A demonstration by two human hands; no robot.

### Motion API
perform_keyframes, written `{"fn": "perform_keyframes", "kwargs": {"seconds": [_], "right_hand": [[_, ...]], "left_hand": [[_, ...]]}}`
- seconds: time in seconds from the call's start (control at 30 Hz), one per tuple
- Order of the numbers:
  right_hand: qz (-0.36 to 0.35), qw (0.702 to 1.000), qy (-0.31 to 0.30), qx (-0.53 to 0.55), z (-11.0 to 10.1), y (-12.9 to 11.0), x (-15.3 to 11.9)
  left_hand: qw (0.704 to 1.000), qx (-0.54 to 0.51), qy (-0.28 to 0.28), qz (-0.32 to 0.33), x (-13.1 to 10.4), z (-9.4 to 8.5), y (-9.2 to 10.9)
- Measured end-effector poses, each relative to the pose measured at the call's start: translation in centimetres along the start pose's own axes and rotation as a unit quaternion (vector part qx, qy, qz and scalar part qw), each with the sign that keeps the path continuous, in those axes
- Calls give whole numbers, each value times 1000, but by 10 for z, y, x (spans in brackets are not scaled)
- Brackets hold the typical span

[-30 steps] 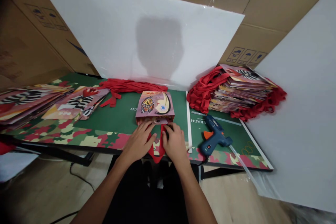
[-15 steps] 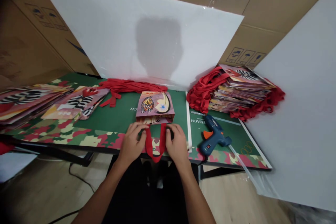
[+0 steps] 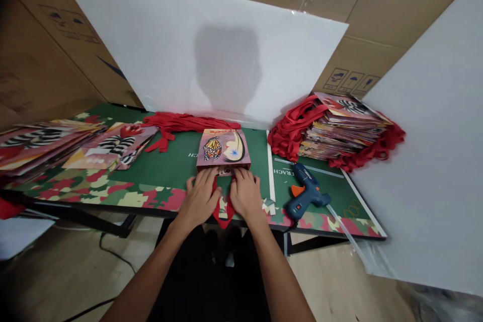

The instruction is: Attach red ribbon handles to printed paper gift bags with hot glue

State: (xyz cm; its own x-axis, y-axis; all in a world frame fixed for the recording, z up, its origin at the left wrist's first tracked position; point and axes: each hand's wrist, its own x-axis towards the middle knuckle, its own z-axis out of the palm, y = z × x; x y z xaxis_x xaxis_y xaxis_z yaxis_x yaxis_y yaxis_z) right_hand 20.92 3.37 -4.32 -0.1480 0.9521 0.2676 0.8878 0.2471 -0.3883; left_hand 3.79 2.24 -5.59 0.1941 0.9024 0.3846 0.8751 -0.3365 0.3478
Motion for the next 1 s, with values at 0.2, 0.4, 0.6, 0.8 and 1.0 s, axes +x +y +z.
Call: {"fn": "perform_keyframes", "kwargs": {"seconds": [0.2,0.4,0.6,0.8,1.0], "right_hand": [[-13,999,-20,-24,-2,-6,-2],[-8,999,-30,-44,-1,-14,0],[-43,996,-68,-43,0,-13,1],[-63,994,-82,-36,-3,-13,0],[-84,992,-91,-14,-2,-10,3]], "left_hand": [[999,37,8,-36,1,-2,3],[997,66,-1,-31,3,-4,12],[997,70,-6,-27,6,-3,12],[998,66,-15,7,3,0,9],[997,59,-38,32,4,5,4]]}}
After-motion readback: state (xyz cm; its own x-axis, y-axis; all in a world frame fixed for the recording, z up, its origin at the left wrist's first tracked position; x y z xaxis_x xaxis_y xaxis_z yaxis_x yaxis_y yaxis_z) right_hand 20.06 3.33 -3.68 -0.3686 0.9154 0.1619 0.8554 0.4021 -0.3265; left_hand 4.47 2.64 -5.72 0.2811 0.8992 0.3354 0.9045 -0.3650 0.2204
